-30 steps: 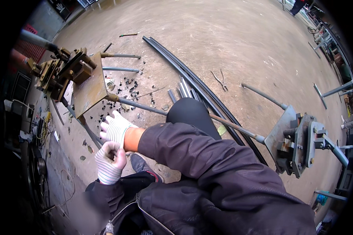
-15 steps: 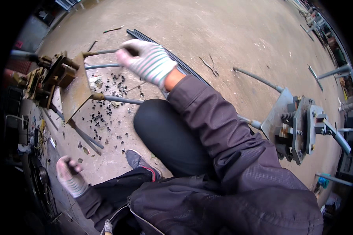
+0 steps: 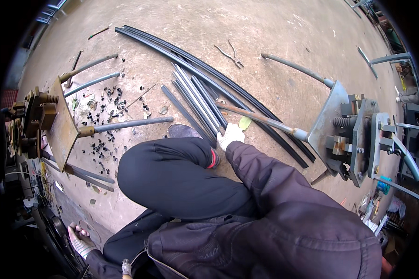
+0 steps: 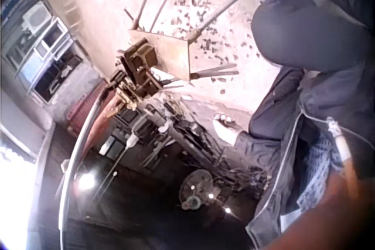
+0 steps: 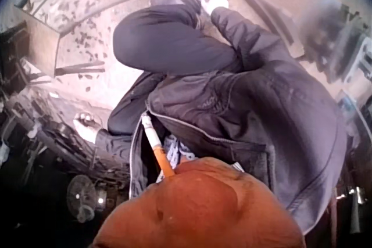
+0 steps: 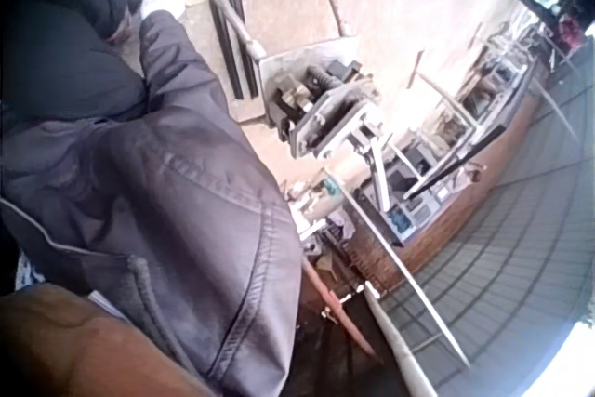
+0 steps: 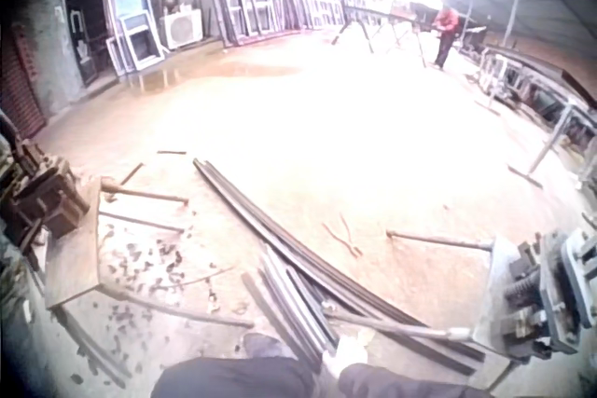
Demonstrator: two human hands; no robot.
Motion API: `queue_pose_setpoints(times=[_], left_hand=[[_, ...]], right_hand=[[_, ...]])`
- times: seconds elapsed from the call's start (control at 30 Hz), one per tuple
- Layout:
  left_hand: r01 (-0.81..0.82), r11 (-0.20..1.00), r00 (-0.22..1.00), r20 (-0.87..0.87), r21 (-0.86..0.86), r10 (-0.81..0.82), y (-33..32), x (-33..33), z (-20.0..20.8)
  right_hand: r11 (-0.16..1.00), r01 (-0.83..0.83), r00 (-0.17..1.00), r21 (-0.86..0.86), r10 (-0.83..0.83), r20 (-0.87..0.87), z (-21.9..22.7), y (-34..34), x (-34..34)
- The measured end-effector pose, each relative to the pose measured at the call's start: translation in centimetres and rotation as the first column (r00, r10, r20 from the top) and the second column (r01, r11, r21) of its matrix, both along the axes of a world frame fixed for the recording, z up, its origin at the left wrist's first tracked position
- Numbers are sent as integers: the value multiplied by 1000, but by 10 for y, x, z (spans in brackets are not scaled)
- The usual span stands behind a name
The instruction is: The person sits on the floor, puts on gloves, and picks up black rubber strips. They then stand and insert the strips into the grooves of a large aluminum window frame, working along the edges to fit the seals.
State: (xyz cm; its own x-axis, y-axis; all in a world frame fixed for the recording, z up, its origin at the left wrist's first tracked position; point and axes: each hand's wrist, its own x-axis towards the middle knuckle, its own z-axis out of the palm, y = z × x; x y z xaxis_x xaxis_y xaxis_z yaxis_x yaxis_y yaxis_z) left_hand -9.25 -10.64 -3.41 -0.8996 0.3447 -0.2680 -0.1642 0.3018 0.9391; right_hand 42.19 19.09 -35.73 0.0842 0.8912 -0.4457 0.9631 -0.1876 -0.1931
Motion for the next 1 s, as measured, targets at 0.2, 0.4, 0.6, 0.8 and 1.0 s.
queue_pose_setpoints(times=[0.2, 0.4, 0.6, 0.8, 1.0], left_hand=[[64, 995, 998, -6, -77, -65, 23, 1, -3], [73, 988, 997, 0, -135, -74, 35, 4, -2], [100, 982, 995, 4, -159, -101, 37, 2, -6], [142, 969, 988, -28, -200, -150, 41, -2, -10], [152, 953, 983, -62, -261, -174, 51, 7, -10]], right_hand=[[993, 109, 993, -50, -107, 44, -40, 23, -8], [978, 125, 989, -168, -109, 98, -27, 35, -23], [986, 120, 992, -114, -123, -17, -26, 43, -30], [998, 27, 977, 51, -15, -212, -33, 61, -37], [994, 20, 971, 112, 7, -240, -28, 98, -54]])
